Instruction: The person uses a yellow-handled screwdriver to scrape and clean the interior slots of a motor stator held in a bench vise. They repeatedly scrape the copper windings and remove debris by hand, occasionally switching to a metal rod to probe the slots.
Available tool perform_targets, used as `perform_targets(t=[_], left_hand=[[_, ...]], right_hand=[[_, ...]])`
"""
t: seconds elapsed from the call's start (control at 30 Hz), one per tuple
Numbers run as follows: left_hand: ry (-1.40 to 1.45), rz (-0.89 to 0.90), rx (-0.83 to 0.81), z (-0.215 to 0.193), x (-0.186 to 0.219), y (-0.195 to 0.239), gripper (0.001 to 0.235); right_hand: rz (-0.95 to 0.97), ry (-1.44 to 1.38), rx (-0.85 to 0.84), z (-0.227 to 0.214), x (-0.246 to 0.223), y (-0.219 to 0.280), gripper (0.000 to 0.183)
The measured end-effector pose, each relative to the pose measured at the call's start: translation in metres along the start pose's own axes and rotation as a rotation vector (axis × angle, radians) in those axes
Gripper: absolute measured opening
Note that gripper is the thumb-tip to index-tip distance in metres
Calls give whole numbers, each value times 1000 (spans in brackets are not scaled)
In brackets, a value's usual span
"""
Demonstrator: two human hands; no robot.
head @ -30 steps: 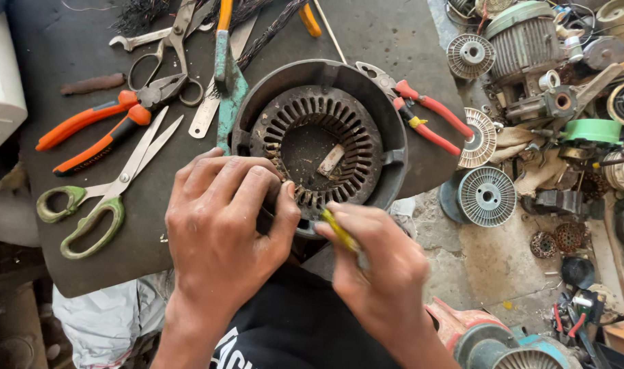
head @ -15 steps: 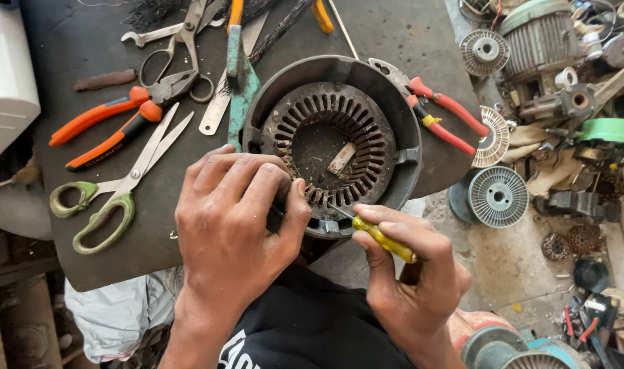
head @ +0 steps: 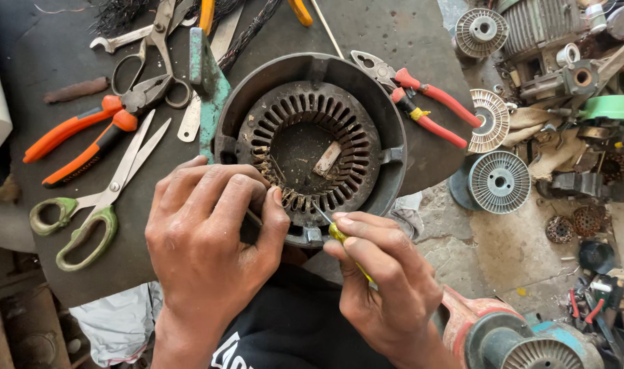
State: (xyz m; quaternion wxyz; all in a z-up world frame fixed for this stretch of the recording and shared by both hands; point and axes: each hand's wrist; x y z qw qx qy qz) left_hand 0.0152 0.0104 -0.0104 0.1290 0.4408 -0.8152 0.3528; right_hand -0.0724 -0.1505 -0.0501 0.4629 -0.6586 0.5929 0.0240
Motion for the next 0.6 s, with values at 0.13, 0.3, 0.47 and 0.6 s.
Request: perform_targets(t=[0.13,0.3,0.47,0.6], left_hand=[[3,-2,2,-1,-1,1,14],[24,16,5,-2,-4,2,12],[49,33,10,-5,-6,5,12],[88,38,24,-7,-6,5,11]], right_hand=[[75,-61,-22,3,-4,0,40],[38,-10,-186,-3,-14,-26,39],[76,16,-443,-11,-8,-74,31],[40,29,-555,-5,10,-95,33]])
Point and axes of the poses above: each hand's wrist, its own y-axis away from the middle knuckle, its own z-axis out of the palm, x = y × z, and after that the axes turned 9 degrees about y, right-handed
